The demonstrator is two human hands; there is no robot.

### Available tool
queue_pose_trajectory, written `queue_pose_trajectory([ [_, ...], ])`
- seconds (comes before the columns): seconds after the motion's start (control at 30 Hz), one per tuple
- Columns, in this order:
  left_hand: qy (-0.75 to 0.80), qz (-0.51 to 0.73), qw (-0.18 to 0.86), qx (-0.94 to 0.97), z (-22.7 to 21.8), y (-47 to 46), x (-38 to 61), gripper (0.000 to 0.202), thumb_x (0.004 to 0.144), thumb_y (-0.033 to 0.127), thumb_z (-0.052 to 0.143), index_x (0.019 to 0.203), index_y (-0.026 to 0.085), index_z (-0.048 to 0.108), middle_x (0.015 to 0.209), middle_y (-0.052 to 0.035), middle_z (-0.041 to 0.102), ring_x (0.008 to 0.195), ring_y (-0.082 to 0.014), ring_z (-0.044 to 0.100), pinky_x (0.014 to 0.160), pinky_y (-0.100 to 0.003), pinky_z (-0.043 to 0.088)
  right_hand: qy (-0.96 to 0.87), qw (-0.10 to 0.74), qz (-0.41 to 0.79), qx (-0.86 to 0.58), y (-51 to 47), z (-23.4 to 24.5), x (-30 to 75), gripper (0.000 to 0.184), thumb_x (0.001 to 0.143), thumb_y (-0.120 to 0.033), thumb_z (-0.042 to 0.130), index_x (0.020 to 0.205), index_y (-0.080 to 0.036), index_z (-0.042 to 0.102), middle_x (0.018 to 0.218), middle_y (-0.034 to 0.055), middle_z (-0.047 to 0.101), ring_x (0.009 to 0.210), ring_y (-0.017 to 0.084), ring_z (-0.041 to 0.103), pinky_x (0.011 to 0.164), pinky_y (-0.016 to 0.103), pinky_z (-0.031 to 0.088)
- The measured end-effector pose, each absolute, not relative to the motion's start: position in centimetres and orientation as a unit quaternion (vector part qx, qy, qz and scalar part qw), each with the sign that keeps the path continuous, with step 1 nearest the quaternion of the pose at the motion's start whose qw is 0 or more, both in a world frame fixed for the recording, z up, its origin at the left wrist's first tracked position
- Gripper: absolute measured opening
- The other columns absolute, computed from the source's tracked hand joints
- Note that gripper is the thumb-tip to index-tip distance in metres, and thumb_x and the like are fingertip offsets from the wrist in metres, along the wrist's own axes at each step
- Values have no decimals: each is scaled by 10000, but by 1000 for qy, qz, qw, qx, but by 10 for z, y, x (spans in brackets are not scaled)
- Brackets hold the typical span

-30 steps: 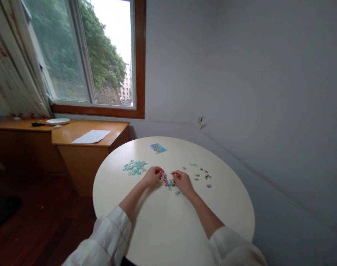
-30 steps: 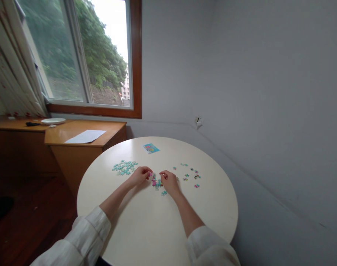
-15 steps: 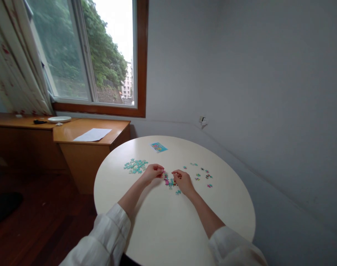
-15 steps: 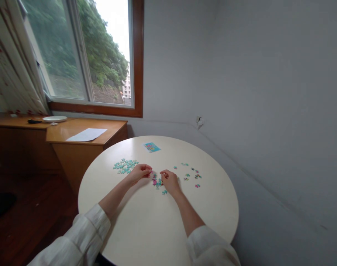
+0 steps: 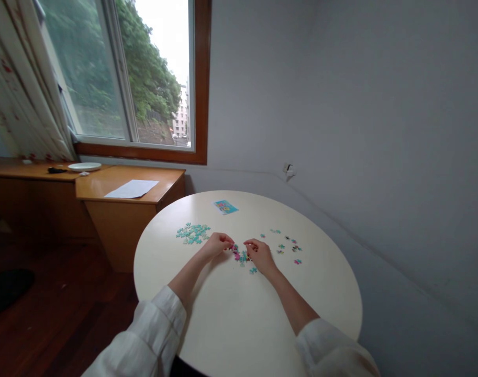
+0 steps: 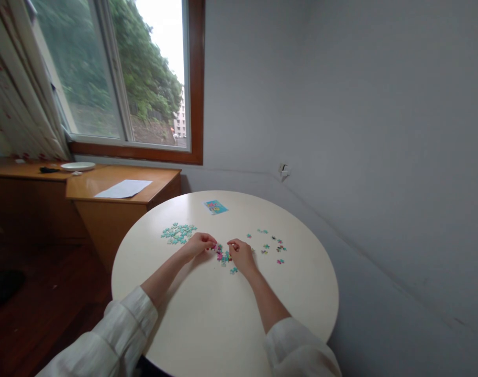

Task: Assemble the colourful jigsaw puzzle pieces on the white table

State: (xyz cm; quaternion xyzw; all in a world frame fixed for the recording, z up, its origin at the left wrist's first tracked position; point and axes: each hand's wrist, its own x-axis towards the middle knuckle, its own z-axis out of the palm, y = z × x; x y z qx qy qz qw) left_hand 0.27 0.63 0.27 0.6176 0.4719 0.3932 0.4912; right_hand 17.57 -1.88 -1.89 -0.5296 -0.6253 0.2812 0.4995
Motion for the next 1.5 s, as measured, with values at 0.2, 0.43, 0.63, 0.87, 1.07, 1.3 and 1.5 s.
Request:
queue_pose_trajectory([
  [0.2,491,343,442,668,1,5,5,87,607,124,588,648,101,661,497,19,576,426,-66,415,457,-202,286,-627,497,282,-530,-16,-22,176,210,663,-323,516,710,-161,640,445,-30,511,413,113,461,416,223,361],
  [0.43,512,303,377,710,-11,6,9,103,621,211,641,667,125,674,618,-23,668,597,-129,577,594,-225,434,-628,488,295,-529,-15,-25,176,220,676,-325,500,738,-159,629,456,-39,498,413,111,467,403,218,386],
  [0.63,534,280,334,724,-12,5,12,101,628,243,662,674,154,678,687,-26,696,715,-162,617,710,-260,466,-632,483,288,-534,-14,-25,177,217,689,-312,492,744,-154,630,461,-36,501,417,106,472,411,213,387],
  [0.87,543,257,303,740,-1,-3,12,100,650,231,631,686,153,680,689,-18,695,717,-159,611,706,-253,447,-637,480,276,-536,-14,-25,177,208,693,-283,487,738,-155,643,463,-31,516,421,103,470,410,208,400],
  [1.07,568,225,279,741,11,-12,15,100,672,189,590,703,160,680,717,-13,698,735,-158,610,702,-254,417,-631,479,290,-536,-14,-25,177,211,689,-293,485,742,-159,640,453,-40,495,413,102,455,410,214,406],
  [1.3,574,216,269,742,14,-15,16,92,669,198,598,700,171,681,717,-7,695,725,-157,606,712,-258,407,-633,478,286,-537,-13,-25,177,202,687,-278,480,740,-159,634,462,-40,502,413,97,452,419,212,404],
  [1.5,567,214,254,754,13,-15,16,97,683,200,585,698,175,677,716,-8,691,716,-156,599,698,-256,402,-633,476,286,-539,-12,-26,177,211,689,-287,480,747,-160,639,470,-40,504,424,99,454,421,214,411],
])
